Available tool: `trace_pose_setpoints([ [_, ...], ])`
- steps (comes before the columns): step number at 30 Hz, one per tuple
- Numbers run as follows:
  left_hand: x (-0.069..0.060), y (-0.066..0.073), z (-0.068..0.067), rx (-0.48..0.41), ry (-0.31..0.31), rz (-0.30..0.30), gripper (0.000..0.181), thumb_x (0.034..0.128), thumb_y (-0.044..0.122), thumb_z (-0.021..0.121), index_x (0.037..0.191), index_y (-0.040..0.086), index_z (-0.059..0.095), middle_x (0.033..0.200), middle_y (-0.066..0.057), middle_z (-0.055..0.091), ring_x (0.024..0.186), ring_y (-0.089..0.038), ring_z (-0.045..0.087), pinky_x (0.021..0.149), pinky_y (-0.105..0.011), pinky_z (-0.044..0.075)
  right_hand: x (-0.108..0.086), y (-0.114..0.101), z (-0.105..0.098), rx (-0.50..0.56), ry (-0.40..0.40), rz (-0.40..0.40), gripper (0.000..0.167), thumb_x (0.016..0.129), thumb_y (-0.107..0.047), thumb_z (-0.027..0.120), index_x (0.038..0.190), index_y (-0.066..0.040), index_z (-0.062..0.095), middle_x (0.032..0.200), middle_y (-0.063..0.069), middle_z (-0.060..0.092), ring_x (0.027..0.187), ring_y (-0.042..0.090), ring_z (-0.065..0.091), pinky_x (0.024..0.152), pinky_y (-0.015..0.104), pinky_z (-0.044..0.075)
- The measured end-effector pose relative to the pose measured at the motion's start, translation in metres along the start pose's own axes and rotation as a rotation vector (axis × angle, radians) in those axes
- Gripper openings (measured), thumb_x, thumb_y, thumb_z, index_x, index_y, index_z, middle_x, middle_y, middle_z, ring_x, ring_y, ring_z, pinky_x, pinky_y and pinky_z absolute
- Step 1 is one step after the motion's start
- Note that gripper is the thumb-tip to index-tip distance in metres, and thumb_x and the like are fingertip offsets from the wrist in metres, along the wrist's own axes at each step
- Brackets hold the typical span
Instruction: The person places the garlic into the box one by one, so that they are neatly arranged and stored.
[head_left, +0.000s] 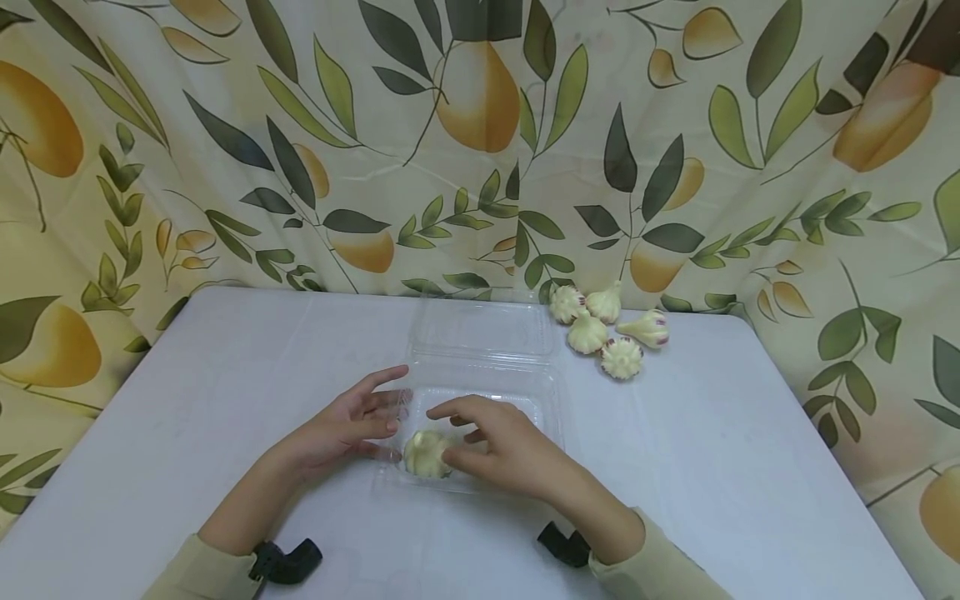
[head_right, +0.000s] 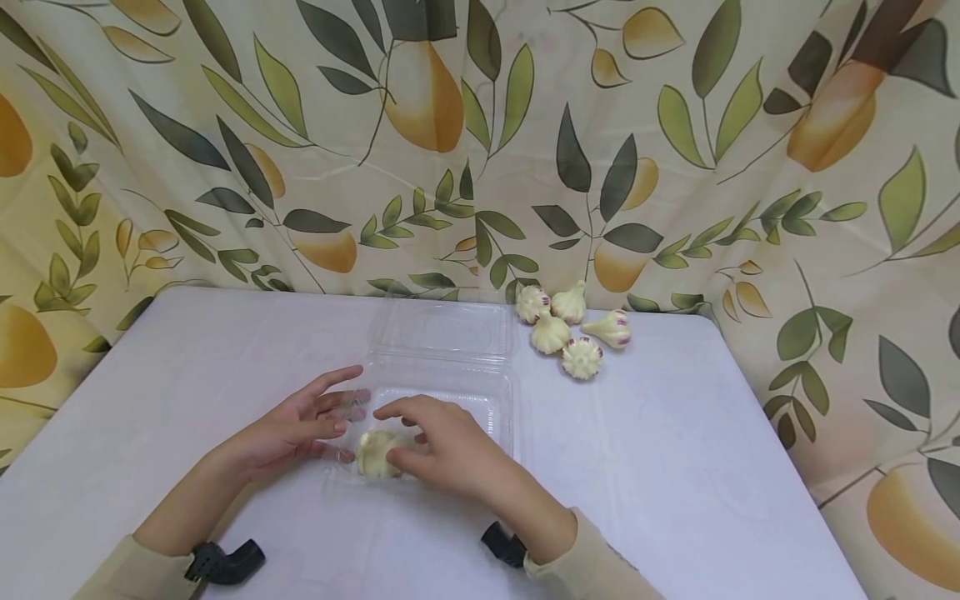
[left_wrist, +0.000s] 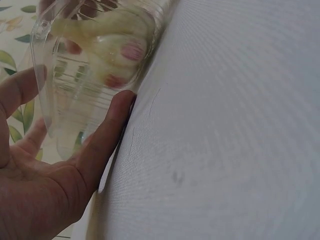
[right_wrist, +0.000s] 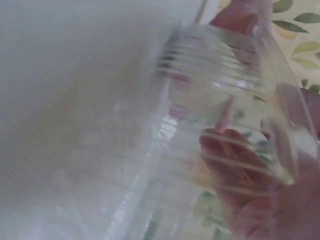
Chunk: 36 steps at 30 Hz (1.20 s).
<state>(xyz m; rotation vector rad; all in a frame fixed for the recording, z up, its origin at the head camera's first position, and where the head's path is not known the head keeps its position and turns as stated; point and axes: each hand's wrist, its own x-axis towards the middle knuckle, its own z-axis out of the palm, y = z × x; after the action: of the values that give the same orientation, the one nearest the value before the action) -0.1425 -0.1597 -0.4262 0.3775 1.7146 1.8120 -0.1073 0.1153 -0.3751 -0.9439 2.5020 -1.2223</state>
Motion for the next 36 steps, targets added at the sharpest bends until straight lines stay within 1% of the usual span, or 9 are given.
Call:
trace_pose_setpoints([
  [2, 0.0, 0.0, 0.0, 0.001, 0.002, -0.003, 0.075, 0.0986, 0.006, 0.059, 0.16, 0.024, 0.019, 0.162, -0.017, 0.022, 0.146, -0.042, 0.027, 0.092, -0.051, 0.054, -0.002, -0.003, -0.004, 0.012, 0.009, 0.0, 0.043, 0.091, -0.015, 0.072, 0.132, -0.022, 0.06, 0.133, -0.006, 0.062, 0.118, 0.023, 0.063, 0.092, 0.03, 0.055],
  [5, 0.0, -0.001, 0.0, 0.004, 0.007, -0.01, 0.075, 0.0983, 0.006, 0.059, 0.159, 0.024, 0.019, 0.162, -0.018, 0.023, 0.146, -0.042, 0.026, 0.091, -0.051, 0.054, -0.005, -0.007, -0.012, 0.036, 0.024, -0.002, 0.043, 0.091, -0.015, 0.072, 0.132, -0.023, 0.06, 0.134, -0.005, 0.061, 0.117, 0.025, 0.064, 0.092, 0.032, 0.055],
  [9, 0.001, 0.0, 0.001, 0.007, 0.011, -0.015, 0.075, 0.098, 0.007, 0.06, 0.159, 0.024, 0.02, 0.163, -0.017, 0.023, 0.146, -0.043, 0.027, 0.092, -0.051, 0.054, -0.009, -0.009, -0.022, 0.051, 0.049, -0.016, 0.045, 0.091, -0.015, 0.073, 0.133, -0.022, 0.059, 0.135, -0.005, 0.06, 0.117, 0.021, 0.063, 0.092, 0.032, 0.055],
  [12, 0.001, 0.0, 0.001, 0.006, 0.012, -0.013, 0.076, 0.098, 0.007, 0.06, 0.159, 0.024, 0.019, 0.162, -0.017, 0.023, 0.145, -0.043, 0.028, 0.092, -0.051, 0.054, -0.011, -0.008, -0.029, 0.062, 0.065, -0.023, 0.046, 0.091, -0.016, 0.073, 0.134, -0.023, 0.058, 0.135, -0.005, 0.06, 0.118, 0.018, 0.061, 0.092, 0.031, 0.055],
  [18, 0.001, -0.001, 0.0, 0.0, 0.012, -0.017, 0.076, 0.0977, 0.006, 0.06, 0.16, 0.023, 0.019, 0.162, -0.018, 0.023, 0.145, -0.043, 0.027, 0.092, -0.051, 0.053, -0.016, -0.004, -0.042, 0.082, 0.099, -0.026, 0.051, 0.088, -0.015, 0.077, 0.134, -0.023, 0.058, 0.135, -0.004, 0.06, 0.118, 0.019, 0.061, 0.092, 0.032, 0.055],
  [24, 0.0, -0.002, 0.0, -0.015, 0.009, -0.01, 0.076, 0.0976, 0.004, 0.059, 0.16, 0.023, 0.019, 0.162, -0.018, 0.022, 0.147, -0.043, 0.024, 0.092, -0.053, 0.053, -0.02, 0.0, -0.053, 0.08, 0.13, -0.018, 0.059, 0.085, -0.015, 0.08, 0.139, -0.023, 0.055, 0.14, -0.002, 0.058, 0.116, 0.02, 0.064, 0.092, 0.032, 0.055],
  [28, 0.0, -0.001, -0.001, -0.024, 0.002, -0.002, 0.076, 0.0977, 0.003, 0.059, 0.16, 0.023, 0.019, 0.163, -0.018, 0.02, 0.148, -0.042, 0.022, 0.092, -0.053, 0.053, -0.021, 0.003, -0.06, 0.097, 0.149, -0.013, 0.062, 0.084, -0.014, 0.081, 0.139, -0.021, 0.055, 0.141, -0.001, 0.058, 0.117, 0.021, 0.063, 0.092, 0.032, 0.055],
  [32, 0.001, -0.001, -0.001, -0.024, -0.002, 0.004, 0.076, 0.0979, 0.003, 0.058, 0.16, 0.023, 0.019, 0.163, -0.018, 0.02, 0.148, -0.042, 0.021, 0.092, -0.054, 0.053, -0.022, 0.004, -0.065, 0.111, 0.159, -0.013, 0.062, 0.084, -0.014, 0.081, 0.14, -0.02, 0.054, 0.141, 0.0, 0.057, 0.119, 0.022, 0.063, 0.093, 0.033, 0.055],
  [36, 0.001, -0.001, -0.001, -0.021, -0.001, 0.004, 0.076, 0.0977, 0.003, 0.058, 0.159, 0.022, 0.019, 0.163, -0.018, 0.02, 0.148, -0.042, 0.021, 0.092, -0.053, 0.053, -0.022, 0.006, -0.07, 0.11, 0.165, -0.01, 0.065, 0.085, -0.017, 0.081, 0.143, -0.022, 0.052, 0.142, 0.0, 0.056, 0.12, 0.022, 0.062, 0.093, 0.034, 0.055],
])
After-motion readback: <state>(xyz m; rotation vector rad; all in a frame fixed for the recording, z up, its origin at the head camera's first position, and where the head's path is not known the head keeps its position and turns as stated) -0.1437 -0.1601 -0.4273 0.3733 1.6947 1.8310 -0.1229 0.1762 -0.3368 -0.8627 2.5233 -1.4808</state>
